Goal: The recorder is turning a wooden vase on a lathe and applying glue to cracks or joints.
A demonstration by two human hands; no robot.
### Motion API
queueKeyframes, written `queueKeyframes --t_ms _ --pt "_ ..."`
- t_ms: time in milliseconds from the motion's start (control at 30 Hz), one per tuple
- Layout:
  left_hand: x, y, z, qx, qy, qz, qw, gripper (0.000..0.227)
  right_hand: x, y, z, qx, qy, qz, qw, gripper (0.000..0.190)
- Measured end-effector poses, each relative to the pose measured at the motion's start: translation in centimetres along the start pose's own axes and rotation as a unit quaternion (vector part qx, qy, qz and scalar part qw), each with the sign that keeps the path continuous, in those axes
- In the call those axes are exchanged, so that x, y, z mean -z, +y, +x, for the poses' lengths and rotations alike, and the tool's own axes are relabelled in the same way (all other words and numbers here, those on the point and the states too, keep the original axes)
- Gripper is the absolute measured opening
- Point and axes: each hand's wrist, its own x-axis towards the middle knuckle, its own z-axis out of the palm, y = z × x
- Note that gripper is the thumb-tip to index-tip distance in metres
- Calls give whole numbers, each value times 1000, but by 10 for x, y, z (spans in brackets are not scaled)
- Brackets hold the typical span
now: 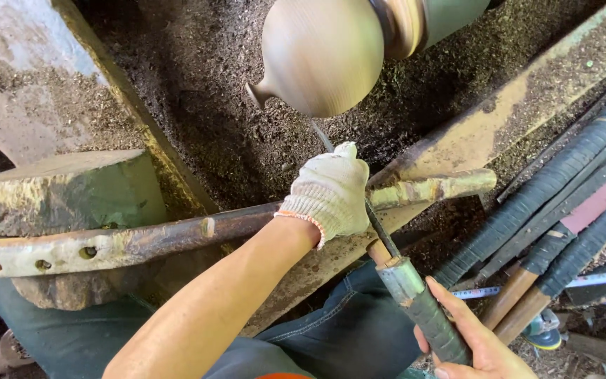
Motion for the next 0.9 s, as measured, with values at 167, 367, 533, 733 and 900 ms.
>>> queueKeyframes --t_ms 167,367,533,733,900 --pt "-2 -2 3 -23 3 10 1000 30 -7 12 -3 1 8 13 1000 118" --pt "0 -5 5 -47 -8 8 999 31 -27 12 -8 20 23 -35 999 120" --pt "4 -7 7 -71 -38 4 997 36 -39 34 -11 61 53 -61 995 120" --pt "1 -11 10 -105 -29 12 994 36 -85 -1 -3 -28 146 -57 987 121" --pt "0 -14 11 -132 -23 13 991 40 -101 4 2 54 151 -101 982 118"
